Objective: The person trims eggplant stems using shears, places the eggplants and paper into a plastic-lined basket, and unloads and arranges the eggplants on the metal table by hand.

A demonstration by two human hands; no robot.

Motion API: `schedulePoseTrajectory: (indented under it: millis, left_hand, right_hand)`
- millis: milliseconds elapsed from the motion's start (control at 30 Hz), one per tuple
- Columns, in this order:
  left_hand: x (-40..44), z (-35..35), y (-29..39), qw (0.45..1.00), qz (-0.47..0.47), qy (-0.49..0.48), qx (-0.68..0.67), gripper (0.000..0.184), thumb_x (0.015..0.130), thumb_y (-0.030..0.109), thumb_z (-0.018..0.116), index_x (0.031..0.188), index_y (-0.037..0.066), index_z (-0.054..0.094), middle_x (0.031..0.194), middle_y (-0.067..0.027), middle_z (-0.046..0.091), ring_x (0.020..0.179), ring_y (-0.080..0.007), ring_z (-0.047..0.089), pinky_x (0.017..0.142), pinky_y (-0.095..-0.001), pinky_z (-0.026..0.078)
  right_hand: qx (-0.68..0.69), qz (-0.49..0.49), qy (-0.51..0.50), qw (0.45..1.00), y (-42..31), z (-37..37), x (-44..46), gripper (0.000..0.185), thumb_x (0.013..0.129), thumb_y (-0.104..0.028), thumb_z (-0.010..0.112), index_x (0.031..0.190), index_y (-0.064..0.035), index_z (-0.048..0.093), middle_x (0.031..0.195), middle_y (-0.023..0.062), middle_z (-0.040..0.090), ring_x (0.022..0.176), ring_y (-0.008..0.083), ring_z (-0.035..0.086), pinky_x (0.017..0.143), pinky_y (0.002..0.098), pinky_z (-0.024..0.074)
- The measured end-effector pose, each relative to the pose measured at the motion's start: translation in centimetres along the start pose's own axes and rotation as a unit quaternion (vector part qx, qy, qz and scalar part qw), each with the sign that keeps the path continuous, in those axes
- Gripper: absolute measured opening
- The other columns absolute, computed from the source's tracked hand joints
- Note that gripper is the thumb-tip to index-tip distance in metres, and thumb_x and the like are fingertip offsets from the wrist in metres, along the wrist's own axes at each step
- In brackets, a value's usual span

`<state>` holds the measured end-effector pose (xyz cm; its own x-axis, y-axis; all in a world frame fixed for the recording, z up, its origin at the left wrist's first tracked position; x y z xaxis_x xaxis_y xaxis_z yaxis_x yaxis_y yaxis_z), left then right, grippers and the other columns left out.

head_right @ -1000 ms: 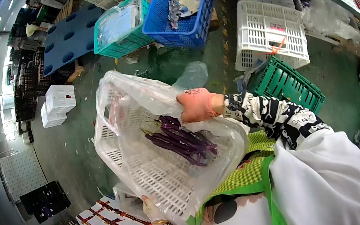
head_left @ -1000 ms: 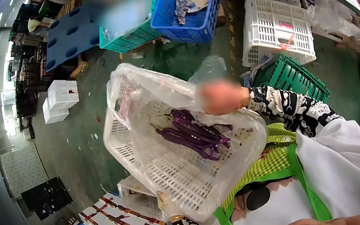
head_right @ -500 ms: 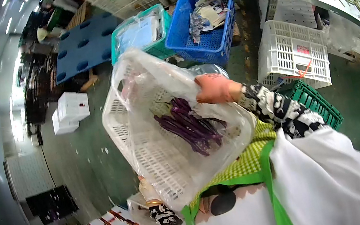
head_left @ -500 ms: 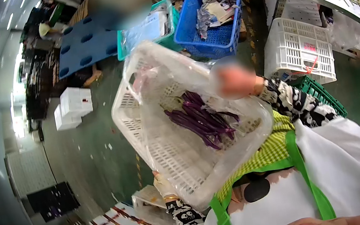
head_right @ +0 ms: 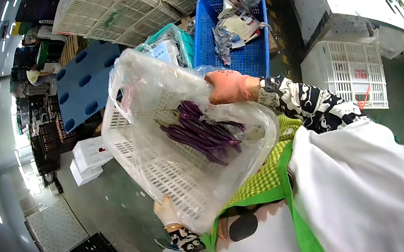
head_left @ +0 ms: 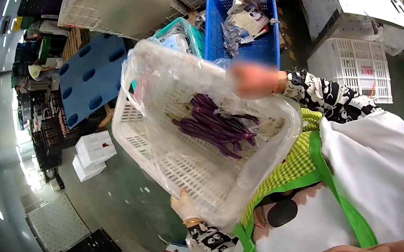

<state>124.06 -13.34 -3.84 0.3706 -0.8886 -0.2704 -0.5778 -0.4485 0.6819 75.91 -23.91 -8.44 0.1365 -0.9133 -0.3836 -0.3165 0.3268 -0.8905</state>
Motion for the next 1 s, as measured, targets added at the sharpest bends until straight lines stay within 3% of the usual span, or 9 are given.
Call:
schedulePoseTrajectory:
  millis: [100, 433, 567, 633, 700, 733, 867, 933, 1000]
  left_hand:
    - [2.9, 0.2, 1.9, 0.999, 0.036, -0.002, -0.007, 0.023, 0.089, 0.007, 0.066, 0.107, -0.008, 0.065, 0.095, -0.0133, 0.07, 0.082, -0.0198, 0.064, 0.078, -0.0325, 0.051]
    - [10.3, -2.2, 4.8, 0.999, 0.003, 0.016, -0.034, 0.025, 0.089, 0.003, 0.063, 0.111, -0.008, 0.063, 0.1, -0.0116, 0.069, 0.085, -0.0195, 0.063, 0.079, -0.0316, 0.05]
    - [14.2, -4.0, 1.7, 0.993, -0.064, 0.019, -0.095, 0.025, 0.088, 0.006, 0.063, 0.108, -0.01, 0.063, 0.098, -0.0151, 0.069, 0.085, -0.0221, 0.064, 0.079, -0.0338, 0.05]
    - [16.8, -6.0, 1.0, 0.999, -0.04, 0.025, -0.003, 0.029, 0.088, 0.011, 0.065, 0.106, -0.011, 0.063, 0.097, -0.0174, 0.07, 0.084, -0.0254, 0.065, 0.079, -0.0359, 0.051]
    - [21.0, -9.1, -2.7, 0.998, -0.001, 0.033, 0.047, 0.036, 0.087, 0.018, 0.065, 0.106, -0.013, 0.063, 0.096, -0.0213, 0.07, 0.084, -0.0308, 0.066, 0.081, -0.038, 0.051]
    - [22.8, -10.5, -5.4, 0.999, -0.04, 0.034, 0.016, 0.035, 0.087, 0.017, 0.063, 0.107, -0.012, 0.063, 0.096, -0.0214, 0.07, 0.083, -0.0303, 0.066, 0.081, -0.0376, 0.051]
    - [29.0, -12.2, -7.0, 0.993, -0.115, 0.026, -0.009, 0.034, 0.088, 0.015, 0.059, 0.11, -0.01, 0.065, 0.096, -0.0207, 0.071, 0.084, -0.0277, 0.067, 0.08, -0.0362, 0.052]
    - [31.7, -13.1, -11.2, 0.989, -0.143, 0.034, 0.003, 0.034, 0.087, 0.015, 0.058, 0.111, -0.009, 0.066, 0.097, -0.0199, 0.072, 0.085, -0.0262, 0.067, 0.079, -0.0357, 0.052]
    - [34.0, -13.0, -16.5, 0.981, -0.162, 0.029, 0.105, 0.035, 0.087, 0.016, 0.057, 0.11, -0.009, 0.066, 0.097, -0.0231, 0.071, 0.086, -0.0286, 0.067, 0.079, -0.0373, 0.052]
  right_hand:
    - [0.03, -0.002, 0.041, 0.999, -1.4, -1.2, 0.7, 0.056, 0.069, -0.023, 0.067, 0.118, 0.0028, 0.061, 0.105, 0.0218, 0.068, 0.1, 0.032, 0.066, 0.087, 0.0376, 0.0507]
    - [0.086, -0.038, 0.007, 0.996, -4.4, 0.8, 10.2, 0.052, 0.068, -0.016, 0.066, 0.115, 0.0047, 0.061, 0.099, 0.0181, 0.069, 0.092, 0.0251, 0.065, 0.081, 0.0361, 0.0507]
    - [0.068, -0.047, -0.015, 0.996, -6.5, 4.6, 14.9, 0.059, 0.067, -0.008, 0.063, 0.124, 0.0067, 0.057, 0.109, 0.0177, 0.067, 0.1, 0.0214, 0.062, 0.087, 0.0333, 0.049]
    - [0.125, -0.05, -0.057, 0.989, -8.7, 8.5, 18.0, 0.062, 0.067, -0.004, 0.061, 0.127, 0.0077, 0.055, 0.113, 0.0156, 0.067, 0.102, 0.0195, 0.061, 0.09, 0.0315, 0.0485]
    - [0.06, -0.078, -0.076, 0.992, -9.4, 12.6, 23.1, 0.06, 0.067, -0.003, 0.06, 0.126, 0.0071, 0.056, 0.111, 0.0148, 0.068, 0.101, 0.0205, 0.062, 0.089, 0.0321, 0.049]
    - [0.04, -0.103, -0.084, 0.99, -9.2, 14.9, 25.9, 0.06, 0.067, -0.003, 0.06, 0.126, 0.0066, 0.057, 0.111, 0.0151, 0.068, 0.101, 0.0212, 0.062, 0.089, 0.0322, 0.0491]
    - [0.058, -0.015, -0.093, 0.994, -14.9, 21.2, 28.6, 0.057, 0.068, -0.003, 0.062, 0.124, 0.0038, 0.058, 0.111, 0.0172, 0.068, 0.103, 0.0278, 0.064, 0.093, 0.0355, 0.0494]
    - [0.071, 0.022, -0.129, 0.989, -12.6, 26.2, 33.1, 0.054, 0.067, -0.003, 0.065, 0.12, 0.0043, 0.06, 0.112, 0.0185, 0.069, 0.102, 0.0299, 0.066, 0.093, 0.0366, 0.0501]
    - [0.052, 0.015, -0.146, 0.988, -9.6, 30.8, 35.8, 0.058, 0.067, -0.007, 0.066, 0.123, 0.0029, 0.057, 0.114, 0.02, 0.066, 0.106, 0.0325, 0.063, 0.094, 0.0383, 0.0491]
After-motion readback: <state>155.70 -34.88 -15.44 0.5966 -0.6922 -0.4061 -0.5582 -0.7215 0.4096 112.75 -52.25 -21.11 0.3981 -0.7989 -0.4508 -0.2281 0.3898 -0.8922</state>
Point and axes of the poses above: each hand's wrist, its own x-axis towards the middle knuckle, its own z-axis out of the palm, y = z × x, the point moved 4 cm from there along x, towards the middle knuckle
